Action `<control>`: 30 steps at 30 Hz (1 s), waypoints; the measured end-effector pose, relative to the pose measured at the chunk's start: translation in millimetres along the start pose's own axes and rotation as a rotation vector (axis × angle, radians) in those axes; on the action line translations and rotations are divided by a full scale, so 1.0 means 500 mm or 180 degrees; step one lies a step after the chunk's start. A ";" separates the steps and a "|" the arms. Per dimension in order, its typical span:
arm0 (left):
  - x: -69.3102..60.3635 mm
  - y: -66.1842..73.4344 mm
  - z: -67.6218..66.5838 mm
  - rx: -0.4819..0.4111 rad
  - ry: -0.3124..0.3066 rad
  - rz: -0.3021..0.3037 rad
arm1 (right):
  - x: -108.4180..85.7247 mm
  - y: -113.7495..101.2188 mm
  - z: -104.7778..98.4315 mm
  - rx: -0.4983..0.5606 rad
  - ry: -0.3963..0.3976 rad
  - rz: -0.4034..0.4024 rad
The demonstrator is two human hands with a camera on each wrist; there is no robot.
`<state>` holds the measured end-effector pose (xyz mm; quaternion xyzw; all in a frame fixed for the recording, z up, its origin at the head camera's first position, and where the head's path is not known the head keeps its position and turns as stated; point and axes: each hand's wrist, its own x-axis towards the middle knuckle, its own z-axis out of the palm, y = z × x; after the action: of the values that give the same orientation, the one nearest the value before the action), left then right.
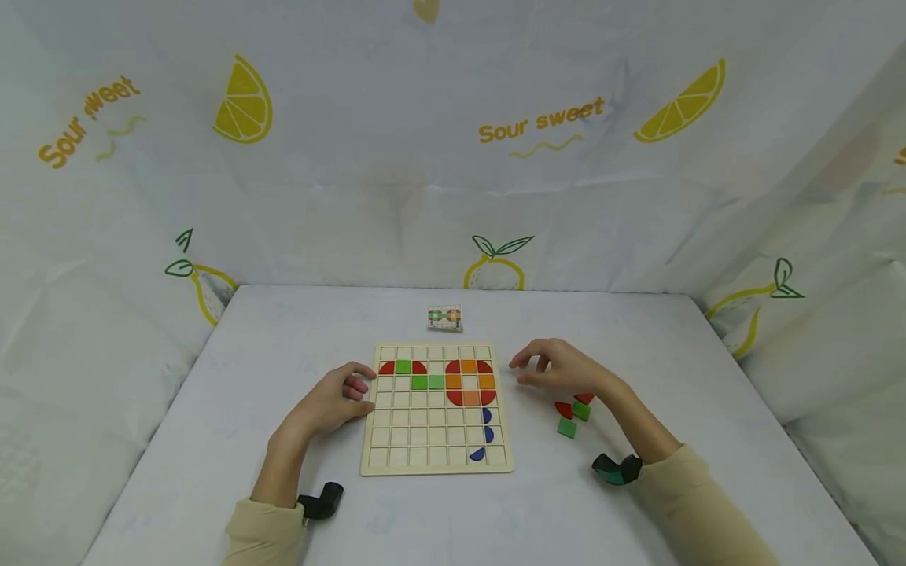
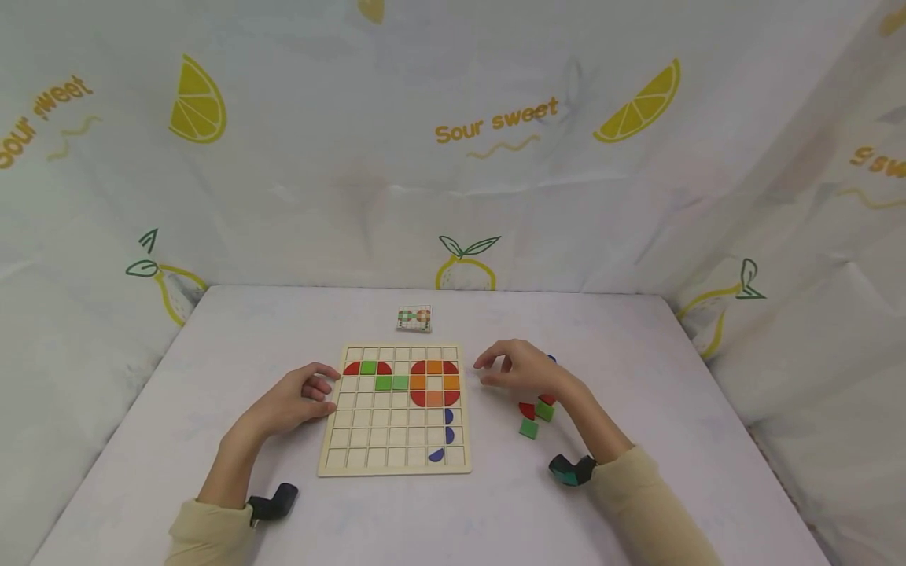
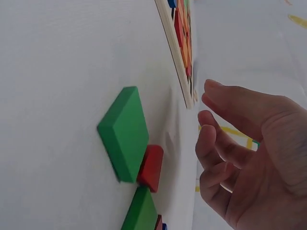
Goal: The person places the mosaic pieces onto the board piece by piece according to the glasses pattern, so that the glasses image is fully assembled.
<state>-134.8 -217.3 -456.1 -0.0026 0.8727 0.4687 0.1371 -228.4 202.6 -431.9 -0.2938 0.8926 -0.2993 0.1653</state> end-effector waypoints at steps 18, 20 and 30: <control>-0.001 0.001 -0.001 -0.0029 -0.0014 -0.0008 | -0.133 0.069 -0.066 0.0234 -0.0604 0.0178; -0.001 0.001 -0.001 -0.0026 -0.0011 -0.0008 | -0.143 0.073 -0.070 0.0215 -0.0599 0.0174; -0.001 0.001 -0.003 -0.0011 0.0006 0.0001 | -0.165 0.097 -0.074 0.0388 -0.0578 -0.0067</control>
<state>-134.7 -218.5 -454.8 -0.0033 0.8720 0.4702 0.1362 -202.9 301.5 -424.2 -0.3184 0.8509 -0.3269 0.2600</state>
